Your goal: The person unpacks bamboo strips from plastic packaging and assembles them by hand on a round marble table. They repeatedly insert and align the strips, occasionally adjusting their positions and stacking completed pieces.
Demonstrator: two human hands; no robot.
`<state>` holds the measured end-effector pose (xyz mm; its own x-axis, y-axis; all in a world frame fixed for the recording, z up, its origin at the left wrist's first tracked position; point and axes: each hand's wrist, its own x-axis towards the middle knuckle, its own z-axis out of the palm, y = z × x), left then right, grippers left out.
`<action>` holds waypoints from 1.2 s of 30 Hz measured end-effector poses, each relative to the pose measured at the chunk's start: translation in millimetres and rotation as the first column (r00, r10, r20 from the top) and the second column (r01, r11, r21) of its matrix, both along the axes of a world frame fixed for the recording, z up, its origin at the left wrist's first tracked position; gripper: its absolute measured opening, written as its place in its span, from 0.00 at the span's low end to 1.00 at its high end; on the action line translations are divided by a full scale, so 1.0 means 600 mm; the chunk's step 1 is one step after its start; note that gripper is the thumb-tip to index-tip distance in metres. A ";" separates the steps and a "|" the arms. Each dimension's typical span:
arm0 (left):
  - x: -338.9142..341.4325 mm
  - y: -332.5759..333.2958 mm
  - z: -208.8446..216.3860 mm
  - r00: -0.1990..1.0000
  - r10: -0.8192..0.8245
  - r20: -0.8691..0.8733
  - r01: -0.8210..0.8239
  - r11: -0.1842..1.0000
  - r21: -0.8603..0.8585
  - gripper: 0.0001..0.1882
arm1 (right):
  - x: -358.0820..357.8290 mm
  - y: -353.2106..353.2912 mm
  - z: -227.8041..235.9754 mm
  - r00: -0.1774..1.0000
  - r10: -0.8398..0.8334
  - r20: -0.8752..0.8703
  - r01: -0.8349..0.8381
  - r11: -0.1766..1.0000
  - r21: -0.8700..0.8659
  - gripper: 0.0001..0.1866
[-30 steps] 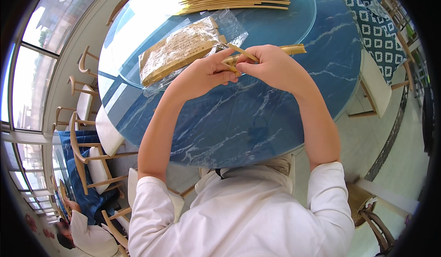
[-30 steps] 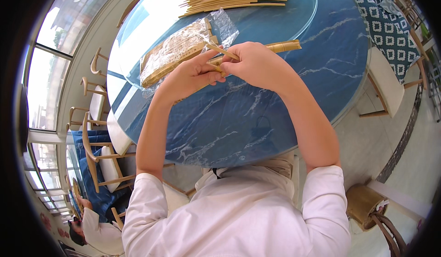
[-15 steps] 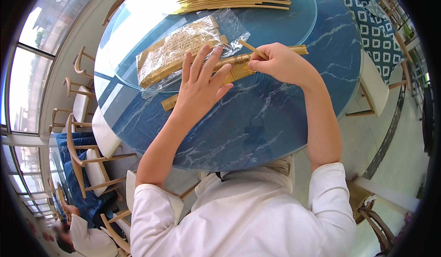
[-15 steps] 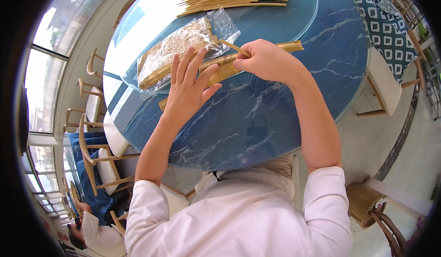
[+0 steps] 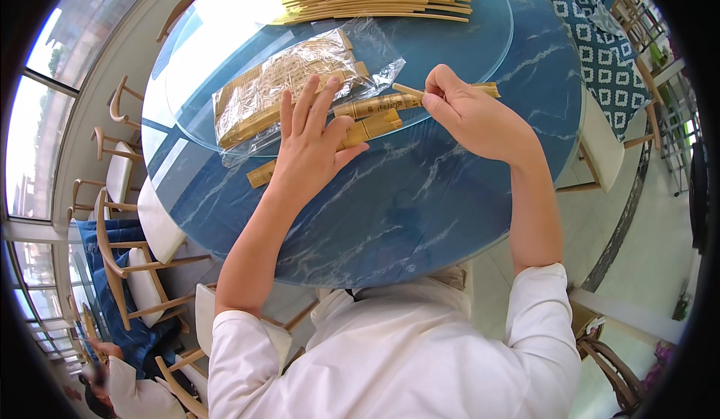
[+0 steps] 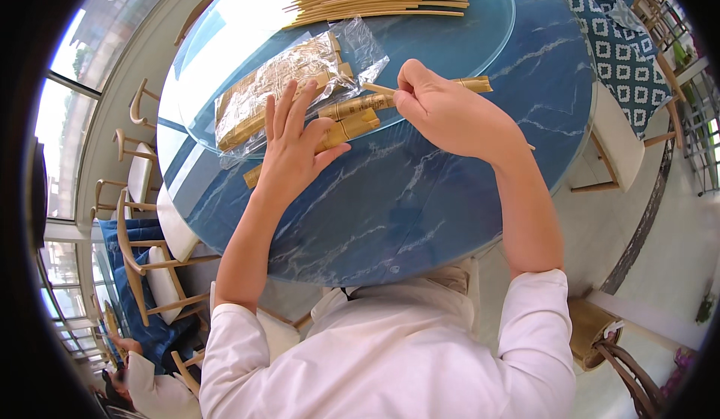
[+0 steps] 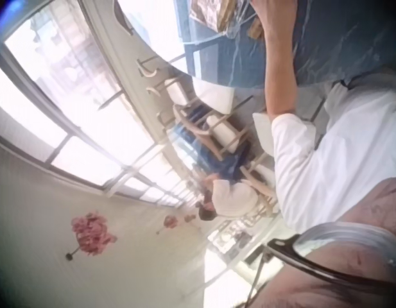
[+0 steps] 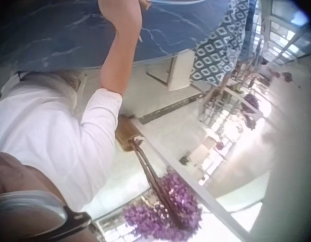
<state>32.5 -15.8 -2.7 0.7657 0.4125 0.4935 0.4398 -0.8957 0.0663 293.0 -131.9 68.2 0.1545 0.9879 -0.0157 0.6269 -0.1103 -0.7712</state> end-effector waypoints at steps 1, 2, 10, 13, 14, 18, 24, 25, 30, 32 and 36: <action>0.001 0.000 0.002 1.000 0.002 0.001 -0.002 1.000 -0.005 0.21 | 0.012 -0.002 -0.001 0.998 0.067 -0.006 -0.067 0.997 -0.024 0.13; 0.002 0.000 0.002 1.000 -0.001 0.001 0.001 1.000 -0.009 0.21 | 0.026 -0.004 -0.002 0.991 0.132 -0.014 -0.133 0.990 -0.048 0.11; 0.005 -0.003 0.008 0.998 0.015 -0.061 -0.016 1.000 -0.010 0.20 | 0.020 -0.005 -0.020 0.976 0.179 0.120 -0.187 0.981 0.059 0.05; 0.004 -0.003 0.008 0.999 -0.001 -0.050 0.001 1.000 -0.012 0.20 | 0.026 -0.003 -0.027 0.967 0.176 0.182 -0.197 0.975 0.105 0.06; 0.005 -0.003 0.008 0.999 -0.011 -0.047 0.010 1.000 -0.009 0.20 | 0.026 -0.006 -0.027 0.963 0.181 0.198 -0.206 0.972 0.112 0.06; 0.004 -0.005 0.004 0.999 -0.030 -0.022 0.029 0.999 -0.038 0.23 | 0.028 -0.010 -0.029 0.959 0.147 0.243 -0.198 0.959 0.201 0.07; 0.008 -0.004 0.011 0.997 -0.072 -0.004 0.072 0.997 0.002 0.23 | 0.137 -0.031 -0.001 0.920 0.050 -0.389 0.229 0.736 0.637 0.07; 0.009 -0.004 0.011 0.997 -0.071 -0.004 0.071 0.997 0.003 0.23 | 0.153 -0.030 0.000 0.813 0.171 -0.557 0.331 0.651 0.683 0.10; 0.008 -0.005 0.008 0.998 -0.054 -0.025 0.053 0.998 -0.013 0.22 | 0.147 0.004 -0.022 0.562 0.358 -0.745 0.448 0.626 0.639 0.13; 0.009 -0.005 0.009 0.998 -0.060 -0.019 0.059 0.998 -0.019 0.22 | 0.119 0.026 -0.029 0.536 0.343 -0.772 0.483 0.625 0.613 0.13; 0.007 -0.006 0.015 0.998 -0.060 -0.011 0.060 0.997 -0.043 0.21 | 0.102 0.043 -0.040 0.537 0.377 -0.755 0.539 0.536 0.650 0.13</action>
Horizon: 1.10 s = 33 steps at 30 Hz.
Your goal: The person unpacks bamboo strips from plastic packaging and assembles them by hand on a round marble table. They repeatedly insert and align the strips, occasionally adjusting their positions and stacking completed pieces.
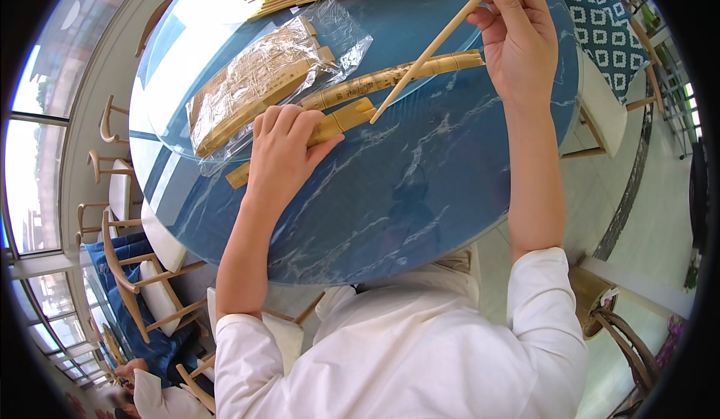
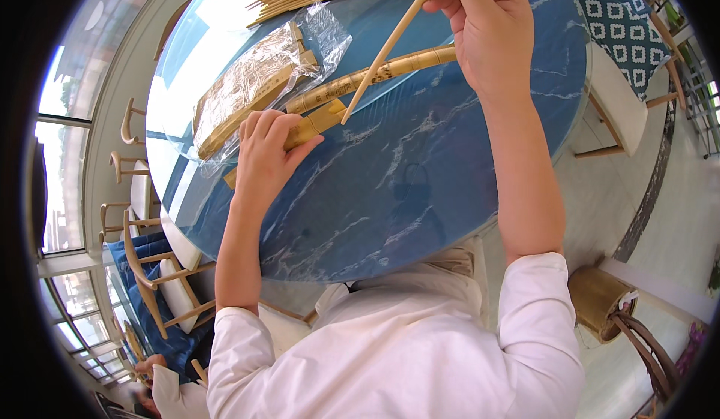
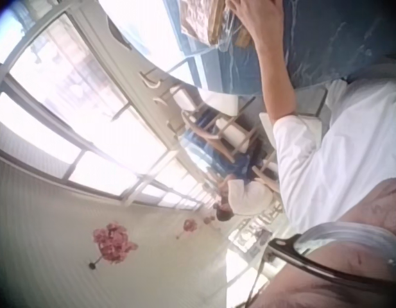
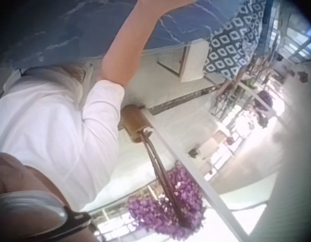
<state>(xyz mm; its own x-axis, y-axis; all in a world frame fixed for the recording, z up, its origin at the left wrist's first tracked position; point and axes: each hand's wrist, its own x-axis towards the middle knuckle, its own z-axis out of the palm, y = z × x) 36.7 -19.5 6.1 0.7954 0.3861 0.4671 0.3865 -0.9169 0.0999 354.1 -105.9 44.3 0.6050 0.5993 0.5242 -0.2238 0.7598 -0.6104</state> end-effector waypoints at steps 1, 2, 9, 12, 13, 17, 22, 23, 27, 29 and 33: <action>0.000 -0.001 0.001 1.000 0.000 0.004 0.000 1.000 0.003 0.21 | 0.000 0.003 -0.004 1.000 -0.005 -0.003 0.005 1.000 0.001 0.13; 0.000 -0.003 0.001 1.000 0.000 0.009 0.000 1.000 0.006 0.21 | 0.001 0.006 -0.009 1.000 -0.009 -0.006 0.009 1.000 0.001 0.12; -0.001 -0.004 0.004 1.000 0.004 0.024 -0.005 0.999 0.036 0.21 | -0.013 0.001 0.004 0.989 -0.145 -0.040 0.143 0.988 -0.053 0.10; -0.001 -0.003 0.004 0.999 0.006 0.033 -0.008 0.999 0.040 0.20 | -0.005 0.004 -0.011 0.994 -0.109 0.029 0.110 0.994 -0.023 0.10; -0.001 -0.003 0.004 0.999 0.007 0.033 -0.009 0.999 0.042 0.20 | -0.007 0.006 -0.012 0.994 -0.110 0.015 0.110 0.994 -0.023 0.10; -0.002 -0.004 0.001 0.999 0.023 0.037 -0.025 0.999 0.040 0.19 | -0.025 0.008 -0.004 0.991 -0.133 -0.028 0.130 0.987 -0.092 0.09; -0.002 -0.005 0.000 0.995 0.067 0.075 -0.065 0.998 -0.027 0.19 | 0.007 0.009 -0.033 0.994 -0.111 0.005 0.109 0.966 -0.236 0.10; -0.002 -0.005 0.001 0.993 0.078 0.085 -0.075 0.996 -0.041 0.18 | 0.012 0.011 -0.040 0.995 -0.101 -0.022 0.091 0.955 -0.284 0.09; -0.004 -0.003 0.004 0.984 0.123 0.129 -0.114 0.991 -0.075 0.17 | -0.015 0.018 -0.040 0.996 -0.005 -0.088 -0.034 0.902 -0.431 0.09; -0.006 0.000 0.004 0.985 0.123 0.123 -0.117 0.992 -0.056 0.17 | -0.028 0.022 -0.044 0.996 0.037 -0.082 -0.069 0.895 -0.441 0.15; -0.007 0.002 0.008 0.987 0.131 0.094 -0.129 0.991 -0.026 0.17 | -0.061 0.025 -0.047 0.996 -0.034 0.087 0.071 0.882 -0.466 0.25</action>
<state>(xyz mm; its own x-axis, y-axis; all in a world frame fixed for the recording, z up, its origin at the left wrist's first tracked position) 32.4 -18.5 11.1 0.6900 0.4933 0.5297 0.4898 -0.8570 0.1601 317.3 -91.0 16.1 0.6130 0.7544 0.2348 -0.1317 0.3906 -0.9111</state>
